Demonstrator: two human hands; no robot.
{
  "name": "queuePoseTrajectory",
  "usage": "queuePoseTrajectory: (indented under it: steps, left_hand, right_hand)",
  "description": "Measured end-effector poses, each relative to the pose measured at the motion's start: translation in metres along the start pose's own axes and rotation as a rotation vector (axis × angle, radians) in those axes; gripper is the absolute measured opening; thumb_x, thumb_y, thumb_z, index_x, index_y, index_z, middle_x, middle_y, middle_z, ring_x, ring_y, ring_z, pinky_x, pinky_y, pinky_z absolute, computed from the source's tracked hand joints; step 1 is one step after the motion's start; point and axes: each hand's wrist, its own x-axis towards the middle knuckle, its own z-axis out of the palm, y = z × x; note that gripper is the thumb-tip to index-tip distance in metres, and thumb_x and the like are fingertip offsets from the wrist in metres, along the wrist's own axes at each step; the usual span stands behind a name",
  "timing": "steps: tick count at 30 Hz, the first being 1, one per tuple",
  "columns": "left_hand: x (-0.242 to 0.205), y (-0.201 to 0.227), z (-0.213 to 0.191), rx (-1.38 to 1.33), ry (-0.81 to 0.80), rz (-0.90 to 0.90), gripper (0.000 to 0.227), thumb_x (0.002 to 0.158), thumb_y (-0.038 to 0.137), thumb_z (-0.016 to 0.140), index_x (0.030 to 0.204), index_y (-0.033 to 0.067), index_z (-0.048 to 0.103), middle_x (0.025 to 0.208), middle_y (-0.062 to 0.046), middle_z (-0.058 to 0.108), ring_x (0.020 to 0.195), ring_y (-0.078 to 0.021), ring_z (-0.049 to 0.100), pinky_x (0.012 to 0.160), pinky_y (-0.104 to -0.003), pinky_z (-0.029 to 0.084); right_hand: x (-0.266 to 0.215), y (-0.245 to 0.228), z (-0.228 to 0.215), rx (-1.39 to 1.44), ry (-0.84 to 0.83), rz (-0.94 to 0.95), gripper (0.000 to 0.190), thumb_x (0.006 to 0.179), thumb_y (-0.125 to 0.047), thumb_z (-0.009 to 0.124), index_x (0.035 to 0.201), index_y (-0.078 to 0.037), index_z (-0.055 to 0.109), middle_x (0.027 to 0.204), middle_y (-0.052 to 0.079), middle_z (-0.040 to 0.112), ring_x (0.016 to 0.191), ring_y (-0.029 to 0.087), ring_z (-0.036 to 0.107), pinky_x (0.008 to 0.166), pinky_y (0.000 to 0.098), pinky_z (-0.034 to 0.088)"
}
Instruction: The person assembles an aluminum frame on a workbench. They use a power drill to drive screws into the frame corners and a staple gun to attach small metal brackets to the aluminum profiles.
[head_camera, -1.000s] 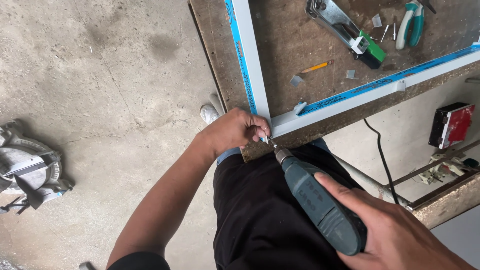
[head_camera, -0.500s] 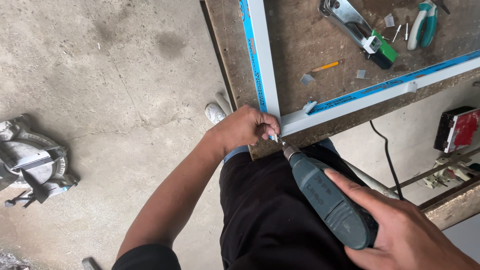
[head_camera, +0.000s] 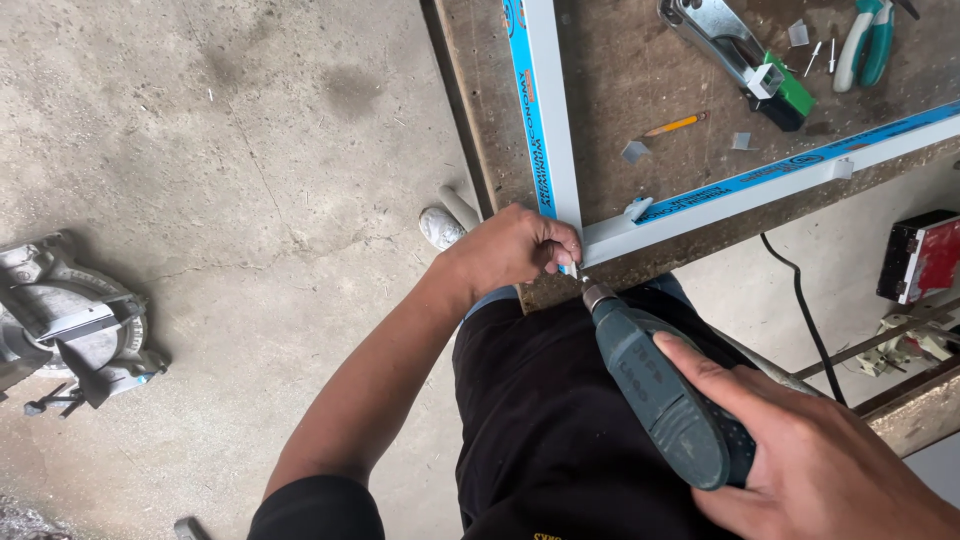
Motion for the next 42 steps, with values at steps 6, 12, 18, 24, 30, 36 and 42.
queuePoseTrajectory:
  steps: [6,12,18,24,30,36,42]
  left_hand:
    - [0.000,-0.004,0.001,0.009,0.017,0.048,0.044,0.075,-0.013,0.046,0.096,0.0136,0.075,0.078,0.002,0.075,0.066,-0.0082,0.071,0.066,-0.026,0.057]
    - [0.001,-0.012,0.001,-0.015,-0.018,0.059,0.043,0.075,-0.015,0.049,0.097,0.0124,0.075,0.081,0.003,0.075,0.066,-0.0079,0.071,0.069,-0.023,0.055]
    - [0.002,-0.014,0.001,-0.050,-0.018,0.083,0.039,0.077,-0.016,0.054,0.097,0.0106,0.074,0.084,0.002,0.076,0.067,-0.0083,0.072,0.070,-0.022,0.059]
    - [0.001,-0.012,0.001,0.005,0.001,0.075,0.041,0.075,-0.014,0.051,0.097,0.0123,0.074,0.084,0.001,0.077,0.066,-0.0087,0.074,0.071,-0.024,0.059]
    - [0.001,-0.011,0.000,-0.018,-0.012,0.052,0.043,0.074,-0.014,0.048,0.097,0.0114,0.074,0.084,0.001,0.078,0.065,-0.0093,0.072,0.070,-0.024,0.059]
    - [0.002,-0.016,0.003,0.004,0.013,0.107,0.039,0.078,-0.013,0.051,0.096,0.0126,0.074,0.081,0.002,0.075,0.064,-0.0080,0.072,0.069,-0.023,0.057]
    - [0.002,-0.014,0.001,-0.007,-0.014,0.099,0.042,0.075,-0.015,0.050,0.097,0.0108,0.074,0.082,0.001,0.075,0.065,-0.0087,0.072,0.069,-0.023,0.057]
  right_hand:
    - [-0.001,-0.006,0.002,-0.089,-0.044,0.232,0.116,0.054,-0.012,0.088,0.156,-0.050,0.046,0.138,-0.029,0.077,0.042,0.019,0.068,0.052,0.0295,0.064]
    - [-0.002,-0.012,0.000,0.125,0.008,0.153,0.108,0.057,-0.003,0.088,0.154,-0.036,0.053,0.158,-0.019,0.062,0.138,-0.007,0.061,0.102,0.0199,0.054]
    - [-0.002,-0.012,0.002,0.036,0.013,0.066,0.111,0.056,-0.005,0.086,0.155,-0.036,0.050,0.158,-0.017,0.060,0.141,-0.002,0.058,0.105,0.0223,0.049]
    - [0.000,-0.007,0.007,-0.112,-0.046,0.159,0.119,0.055,-0.022,0.089,0.159,-0.052,0.040,0.138,-0.016,0.076,0.107,0.006,0.087,0.085,0.0239,0.063]
    - [0.000,-0.008,0.009,-0.149,-0.028,0.111,0.117,0.056,-0.024,0.087,0.160,-0.049,0.039,0.138,-0.013,0.074,0.120,0.009,0.077,0.091,0.0265,0.061]
    - [0.004,-0.027,0.004,-0.237,-0.141,0.452,0.118,0.061,-0.026,0.086,0.157,-0.070,0.034,0.126,-0.031,0.077,0.058,0.017,0.081,0.077,0.0228,0.063]
    - [0.005,-0.027,0.006,-0.302,-0.138,0.373,0.119,0.060,-0.031,0.083,0.159,-0.069,0.029,0.119,-0.027,0.078,0.063,0.015,0.082,0.079,0.0230,0.064]
